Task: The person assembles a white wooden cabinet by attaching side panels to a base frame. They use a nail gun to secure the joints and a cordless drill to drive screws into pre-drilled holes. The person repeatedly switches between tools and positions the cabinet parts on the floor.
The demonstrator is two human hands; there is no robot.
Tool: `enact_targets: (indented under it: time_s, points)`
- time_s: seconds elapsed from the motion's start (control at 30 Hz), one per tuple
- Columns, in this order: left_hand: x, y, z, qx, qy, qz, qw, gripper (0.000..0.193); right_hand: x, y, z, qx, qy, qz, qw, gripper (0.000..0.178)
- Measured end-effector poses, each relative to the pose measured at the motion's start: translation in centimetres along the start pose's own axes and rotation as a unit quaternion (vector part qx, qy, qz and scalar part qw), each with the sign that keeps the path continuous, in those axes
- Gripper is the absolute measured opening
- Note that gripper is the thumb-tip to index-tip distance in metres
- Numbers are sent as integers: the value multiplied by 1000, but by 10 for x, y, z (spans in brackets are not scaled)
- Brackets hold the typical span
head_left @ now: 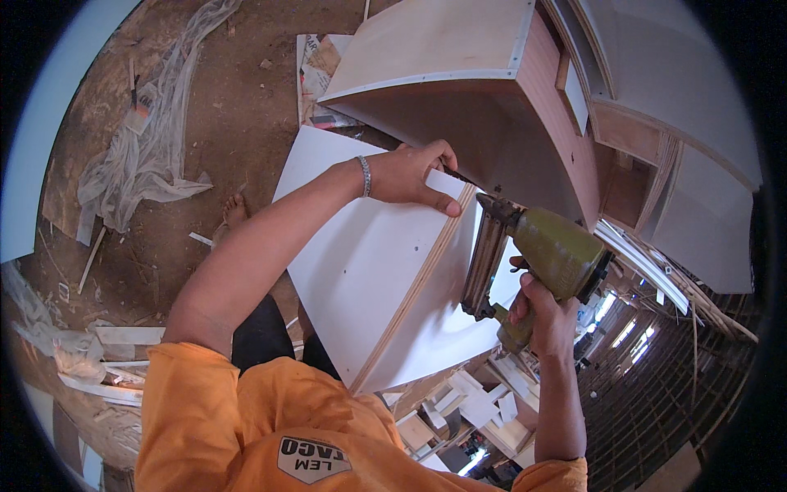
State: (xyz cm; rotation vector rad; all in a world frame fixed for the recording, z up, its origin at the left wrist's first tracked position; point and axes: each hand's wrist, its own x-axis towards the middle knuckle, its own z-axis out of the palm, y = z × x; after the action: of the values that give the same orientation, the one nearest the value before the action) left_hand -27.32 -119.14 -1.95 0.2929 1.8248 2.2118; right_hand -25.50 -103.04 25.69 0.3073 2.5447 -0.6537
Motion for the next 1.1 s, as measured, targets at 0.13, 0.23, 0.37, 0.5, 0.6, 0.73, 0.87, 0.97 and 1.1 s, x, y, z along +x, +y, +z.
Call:
enact_targets:
  time_s: [0.13,0.23,0.37,0.5,0.6,0.73,0.87,0.97,1.1]
  points:
    - [0,1,2,11,16,-7,1000,91,3,5,-3,20,-7,4,1000,31]
    - [0,0,2,44,19,-13,999,91,4,-1,0,18,-9,-3,1000,29]
    - [1,-1,5,13,17,-15,1000,92,5,2,-8,-32,-5,55,998,28]
    - [0,-1,5,-2,17,-9,1000,92,3,0,-4,-1,-13,31,999,27]
    - [1,-3,5,-12,17,-1,1000,93,2,1,0,15,-4,14,1000,28]
    - [2,-3,5,-3,17,1,1000,93,0,3,-7,-9,-26,39,999,23]
    - [-1,2,5,-15,14,-22,1000,96,2,4,-10,-24,-12,67,997,19]
    - [-11,5,9,-31,68,-11,997,99,1,9,-9,-22,-13,45,999,17]
    - [-56,-12,57,19,276,25,961,84,-11,20,-9,-28,-22,53,998,16]
